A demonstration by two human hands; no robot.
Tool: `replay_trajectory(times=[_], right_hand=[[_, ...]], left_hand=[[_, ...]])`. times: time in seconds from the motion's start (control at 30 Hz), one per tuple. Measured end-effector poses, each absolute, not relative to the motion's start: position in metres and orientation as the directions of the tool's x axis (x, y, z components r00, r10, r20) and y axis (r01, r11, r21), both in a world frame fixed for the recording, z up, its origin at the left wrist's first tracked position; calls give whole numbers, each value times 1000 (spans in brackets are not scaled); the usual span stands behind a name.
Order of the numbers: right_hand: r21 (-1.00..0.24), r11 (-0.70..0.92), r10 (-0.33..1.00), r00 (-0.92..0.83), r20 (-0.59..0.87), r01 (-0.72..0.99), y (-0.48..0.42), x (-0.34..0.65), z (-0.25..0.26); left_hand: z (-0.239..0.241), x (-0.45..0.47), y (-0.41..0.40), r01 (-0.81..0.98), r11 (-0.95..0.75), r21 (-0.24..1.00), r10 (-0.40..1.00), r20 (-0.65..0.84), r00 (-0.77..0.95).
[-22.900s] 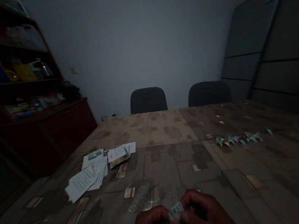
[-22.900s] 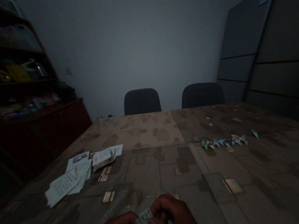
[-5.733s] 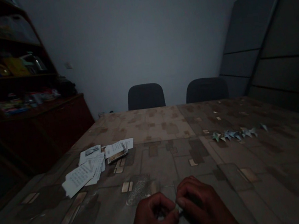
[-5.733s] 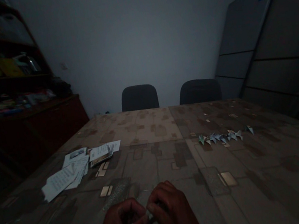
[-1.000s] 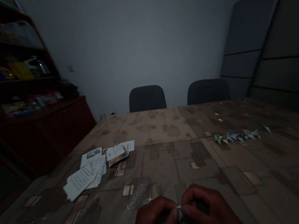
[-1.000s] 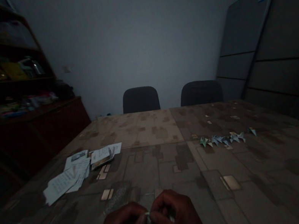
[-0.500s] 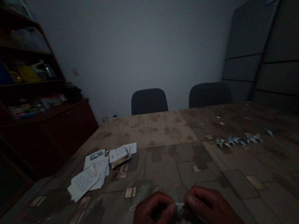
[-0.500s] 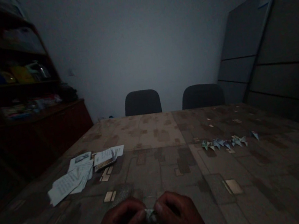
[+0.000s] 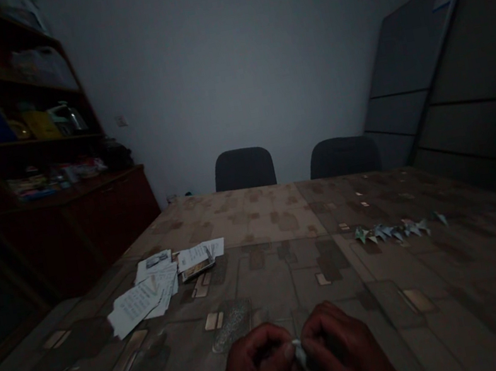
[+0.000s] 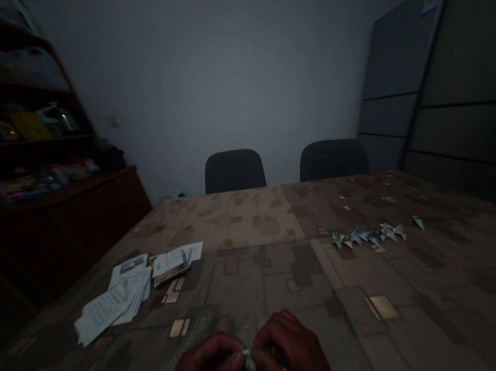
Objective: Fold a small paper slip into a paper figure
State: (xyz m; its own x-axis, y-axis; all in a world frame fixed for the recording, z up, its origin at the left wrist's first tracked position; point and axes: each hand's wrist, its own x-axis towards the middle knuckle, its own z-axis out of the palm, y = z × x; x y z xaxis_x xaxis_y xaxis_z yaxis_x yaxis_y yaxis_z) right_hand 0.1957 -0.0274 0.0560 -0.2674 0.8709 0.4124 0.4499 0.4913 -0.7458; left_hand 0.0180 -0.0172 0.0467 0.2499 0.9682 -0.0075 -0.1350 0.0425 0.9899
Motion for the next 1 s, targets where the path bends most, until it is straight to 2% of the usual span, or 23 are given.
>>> replay_trajectory(times=[0.13,0.23,0.37,0.57,0.73,0.87,1.0], right_hand=[[-715,529,849,-279,449,458,-26,197,58],[-744,508,861,-276,427,434,-26,195,60],[-792,453,887,-292,357,408,-26,193,56],[-731,506,862,-289,416,458,-28,195,53],[-844,380,921,-243,306,378,-27,193,57],[-914,255,959,-207,195,317,-27,191,56],[-920,260,956,-213,202,294,-28,191,52]], left_hand=[[57,17,-20,31,-116,993,980,109,167],[62,16,-20,75,-129,989,983,117,145],[55,16,-19,2,-69,998,981,67,184],[49,18,-18,-36,9,999,973,-1,231],[56,18,-20,83,-59,995,981,42,190],[53,16,-19,-16,12,1000,980,-8,200],[48,17,-16,-108,99,989,966,-69,250]])
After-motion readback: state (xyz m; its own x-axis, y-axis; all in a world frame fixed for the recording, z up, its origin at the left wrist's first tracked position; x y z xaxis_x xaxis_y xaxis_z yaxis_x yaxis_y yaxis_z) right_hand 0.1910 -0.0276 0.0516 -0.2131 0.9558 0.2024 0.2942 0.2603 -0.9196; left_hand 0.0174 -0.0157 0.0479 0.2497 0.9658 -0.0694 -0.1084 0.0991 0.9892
